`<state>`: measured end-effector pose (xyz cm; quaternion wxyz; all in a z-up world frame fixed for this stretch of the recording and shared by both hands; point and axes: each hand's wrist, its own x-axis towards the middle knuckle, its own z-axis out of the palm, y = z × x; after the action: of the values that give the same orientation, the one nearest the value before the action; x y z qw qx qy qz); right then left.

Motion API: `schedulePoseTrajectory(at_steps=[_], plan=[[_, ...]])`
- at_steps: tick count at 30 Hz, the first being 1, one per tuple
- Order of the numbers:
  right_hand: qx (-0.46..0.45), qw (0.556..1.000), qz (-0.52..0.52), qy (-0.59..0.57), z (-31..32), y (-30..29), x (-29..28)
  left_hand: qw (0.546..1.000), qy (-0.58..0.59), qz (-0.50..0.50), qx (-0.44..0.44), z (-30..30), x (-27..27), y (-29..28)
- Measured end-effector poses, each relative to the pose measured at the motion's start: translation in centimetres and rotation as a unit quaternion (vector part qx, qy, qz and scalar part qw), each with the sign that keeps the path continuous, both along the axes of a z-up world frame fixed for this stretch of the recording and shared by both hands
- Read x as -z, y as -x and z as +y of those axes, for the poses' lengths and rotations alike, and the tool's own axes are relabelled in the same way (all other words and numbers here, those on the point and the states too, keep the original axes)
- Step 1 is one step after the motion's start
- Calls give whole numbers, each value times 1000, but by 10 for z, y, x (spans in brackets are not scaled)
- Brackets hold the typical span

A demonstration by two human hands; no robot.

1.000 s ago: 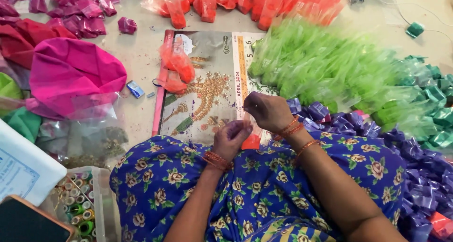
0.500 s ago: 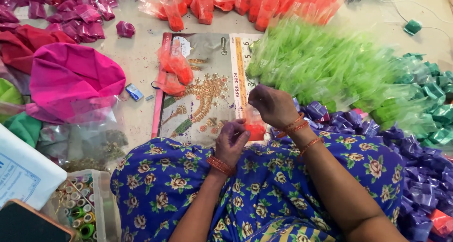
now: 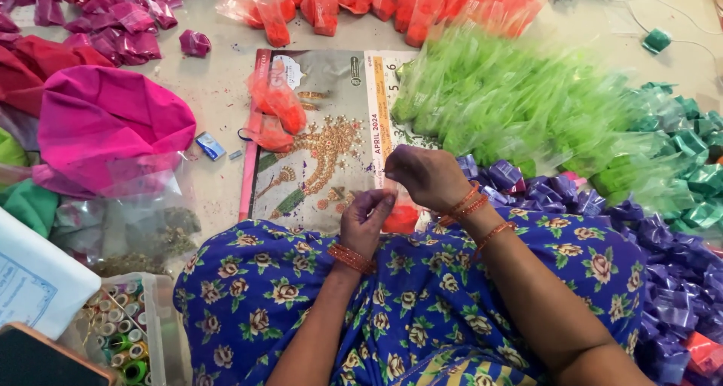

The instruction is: The person sits on the floor and ties small colored net fabric pouches. They gather the open end of each net pouch, twist and knot it closed by hand, and place the finished knotted pouches in rows on the floor with the other completed bundles.

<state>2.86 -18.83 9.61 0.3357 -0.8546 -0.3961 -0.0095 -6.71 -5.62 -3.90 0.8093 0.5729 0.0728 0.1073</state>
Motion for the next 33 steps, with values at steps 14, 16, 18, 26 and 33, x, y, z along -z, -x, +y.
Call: schedulePoseTrajectory(at_steps=[14, 16, 18, 26, 33], plan=[[118, 870, 336, -340, -18, 21, 64, 929, 354, -67, -86, 8, -33, 3], [91, 852, 386, -341, -14, 25, 71, 932, 350, -69, -71, 10, -51, 7], [83, 851, 390, -341, -9, 31, 67, 942, 322, -59, -76, 10, -59, 9], [37, 947, 245, -205, 4, 55, 24, 973, 172, -65, -137, 12, -53, 5], [0, 957, 206, -205, 1, 53, 33, 986, 84, -44, -135, 17, -64, 10]])
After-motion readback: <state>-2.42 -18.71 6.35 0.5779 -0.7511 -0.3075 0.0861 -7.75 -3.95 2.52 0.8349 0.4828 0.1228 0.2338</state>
